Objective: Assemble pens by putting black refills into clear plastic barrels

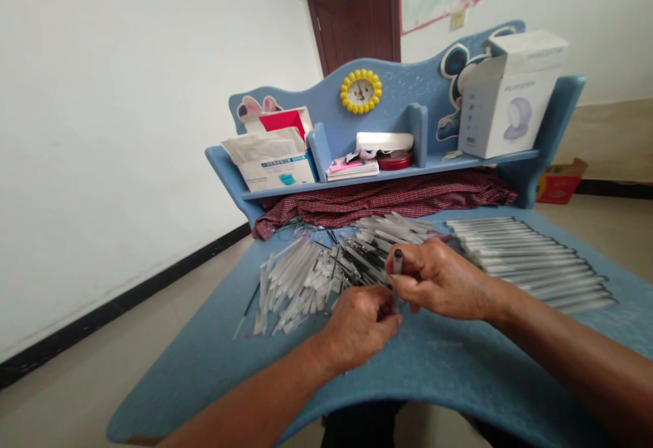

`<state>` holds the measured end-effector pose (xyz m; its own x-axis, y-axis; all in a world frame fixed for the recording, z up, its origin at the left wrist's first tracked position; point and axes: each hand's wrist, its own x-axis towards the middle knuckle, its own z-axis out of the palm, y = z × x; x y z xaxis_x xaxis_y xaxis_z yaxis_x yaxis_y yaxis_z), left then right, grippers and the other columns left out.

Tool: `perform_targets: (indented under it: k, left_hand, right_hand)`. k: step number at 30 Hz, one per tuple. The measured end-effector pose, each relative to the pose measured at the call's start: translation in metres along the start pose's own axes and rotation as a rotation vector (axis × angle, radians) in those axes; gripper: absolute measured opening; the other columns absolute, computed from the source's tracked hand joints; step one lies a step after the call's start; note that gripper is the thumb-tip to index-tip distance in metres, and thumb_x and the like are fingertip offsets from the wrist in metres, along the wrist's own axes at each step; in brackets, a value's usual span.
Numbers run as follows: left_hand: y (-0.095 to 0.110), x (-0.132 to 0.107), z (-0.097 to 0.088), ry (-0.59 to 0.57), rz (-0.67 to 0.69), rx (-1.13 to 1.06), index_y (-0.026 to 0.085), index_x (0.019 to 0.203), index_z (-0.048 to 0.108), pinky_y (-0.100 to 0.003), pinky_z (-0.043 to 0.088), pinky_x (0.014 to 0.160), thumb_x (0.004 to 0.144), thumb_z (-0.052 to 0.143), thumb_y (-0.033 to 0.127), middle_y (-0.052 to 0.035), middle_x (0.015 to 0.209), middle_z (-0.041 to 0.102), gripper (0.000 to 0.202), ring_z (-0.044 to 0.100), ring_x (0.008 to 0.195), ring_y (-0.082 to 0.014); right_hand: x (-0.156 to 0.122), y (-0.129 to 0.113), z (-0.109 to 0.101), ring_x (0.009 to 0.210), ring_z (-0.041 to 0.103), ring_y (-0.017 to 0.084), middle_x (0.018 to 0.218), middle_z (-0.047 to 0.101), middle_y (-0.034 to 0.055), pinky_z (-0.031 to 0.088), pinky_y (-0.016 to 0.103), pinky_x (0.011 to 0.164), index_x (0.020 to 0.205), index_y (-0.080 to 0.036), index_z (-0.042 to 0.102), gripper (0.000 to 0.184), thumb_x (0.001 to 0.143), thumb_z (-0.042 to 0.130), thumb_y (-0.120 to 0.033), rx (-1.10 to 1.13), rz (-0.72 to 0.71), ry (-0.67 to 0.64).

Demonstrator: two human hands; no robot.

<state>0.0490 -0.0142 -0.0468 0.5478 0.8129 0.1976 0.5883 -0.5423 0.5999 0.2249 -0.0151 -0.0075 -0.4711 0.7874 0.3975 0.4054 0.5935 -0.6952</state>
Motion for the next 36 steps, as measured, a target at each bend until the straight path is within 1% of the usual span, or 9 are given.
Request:
perform_targets:
  k: [9, 16, 21, 23, 25, 28, 32, 34, 36]
  left_hand:
    - [-0.003, -0.001, -0.001, -0.055, -0.008, -0.02, 0.017, 0.065, 0.053, -0.021, 0.035, 0.053, 0.072, 0.057, 0.016, 0.0045, 0.057, 0.047, 0.007, 0.045, 0.054, -0.0102]
    - [-0.004, 0.0, -0.001, -0.041, -0.009, 0.018, 0.017, 0.066, 0.052, -0.021, 0.034, 0.052, 0.071, 0.055, 0.015, 0.0048, 0.057, 0.046, 0.006, 0.045, 0.054, -0.0103]
    - [-0.005, 0.002, -0.002, 0.007, 0.04, 0.115, 0.018, 0.069, 0.052, -0.022, 0.033, 0.052, 0.073, 0.053, 0.016, 0.0044, 0.058, 0.047, 0.005, 0.044, 0.053, -0.0105]
    - [-0.006, 0.003, -0.003, 0.009, 0.068, 0.167, 0.018, 0.066, 0.051, -0.022, 0.034, 0.052, 0.075, 0.052, 0.016, 0.0037, 0.059, 0.048, 0.008, 0.045, 0.053, -0.0107]
    - [-0.008, 0.006, -0.005, 0.02, 0.089, 0.211, 0.018, 0.065, 0.052, -0.022, 0.034, 0.052, 0.076, 0.052, 0.018, 0.0035, 0.058, 0.05, 0.011, 0.047, 0.053, -0.0108]
    - [-0.009, 0.008, -0.008, 0.065, 0.101, 0.243, 0.018, 0.065, 0.053, -0.021, 0.035, 0.051, 0.077, 0.052, 0.019, 0.0036, 0.057, 0.05, 0.012, 0.047, 0.051, -0.0105]
    - [-0.01, 0.009, -0.012, 0.123, 0.105, 0.257, 0.019, 0.065, 0.056, -0.019, 0.035, 0.047, 0.078, 0.051, 0.024, 0.0046, 0.054, 0.049, 0.015, 0.046, 0.048, -0.0095]
    - [-0.011, 0.01, -0.015, 0.135, 0.087, 0.249, 0.019, 0.065, 0.056, -0.019, 0.035, 0.046, 0.079, 0.052, 0.027, 0.0054, 0.052, 0.047, 0.016, 0.045, 0.047, -0.0092]
    - [-0.013, 0.01, -0.017, 0.144, 0.062, 0.233, 0.02, 0.063, 0.056, -0.018, 0.035, 0.045, 0.079, 0.052, 0.029, 0.006, 0.051, 0.044, 0.018, 0.045, 0.045, -0.009]
  right_hand:
    - [0.002, -0.006, 0.001, 0.046, 0.044, 0.007, 0.05, 0.048, -0.0061, 0.028, 0.02, 0.045, 0.064, -0.017, 0.049, 0.014, 0.072, 0.046, -0.006, -0.02, 0.003, -0.029]
    - [0.003, -0.003, 0.002, 0.045, 0.043, 0.006, 0.049, 0.046, -0.0072, 0.026, 0.019, 0.044, 0.065, -0.017, 0.049, 0.013, 0.072, 0.047, -0.007, -0.003, -0.002, -0.022]
    - [0.007, 0.005, 0.005, 0.045, 0.042, 0.005, 0.049, 0.044, -0.0082, 0.026, 0.017, 0.043, 0.065, -0.017, 0.046, 0.011, 0.072, 0.048, -0.009, 0.047, 0.012, 0.042]
    - [0.009, 0.009, 0.005, 0.045, 0.042, 0.005, 0.049, 0.044, -0.0085, 0.026, 0.017, 0.042, 0.065, -0.017, 0.046, 0.011, 0.072, 0.049, -0.01, 0.091, 0.03, 0.068]
    - [0.011, 0.01, 0.003, 0.043, 0.043, 0.005, 0.048, 0.044, -0.0086, 0.028, 0.016, 0.041, 0.064, -0.018, 0.046, 0.011, 0.072, 0.049, -0.01, 0.166, 0.067, 0.083]
    - [0.014, 0.009, -0.002, 0.04, 0.048, 0.006, 0.048, 0.047, -0.0084, 0.034, 0.015, 0.038, 0.065, -0.018, 0.046, 0.011, 0.072, 0.05, -0.011, 0.347, 0.146, 0.065]
    - [0.018, 0.009, -0.012, 0.035, 0.05, 0.008, 0.051, 0.054, -0.007, 0.039, 0.017, 0.035, 0.073, -0.018, 0.048, 0.006, 0.077, 0.051, -0.016, 0.532, 0.277, 0.051]
    - [0.02, 0.01, -0.017, 0.035, 0.052, 0.009, 0.051, 0.055, -0.0059, 0.038, 0.018, 0.036, 0.075, -0.018, 0.049, 0.007, 0.08, 0.053, -0.023, 0.513, 0.34, 0.058]
    - [0.02, 0.012, -0.022, 0.038, 0.054, 0.011, 0.05, 0.055, -0.0041, 0.037, 0.019, 0.039, 0.074, -0.018, 0.051, 0.018, 0.083, 0.054, -0.034, 0.317, 0.383, 0.113]
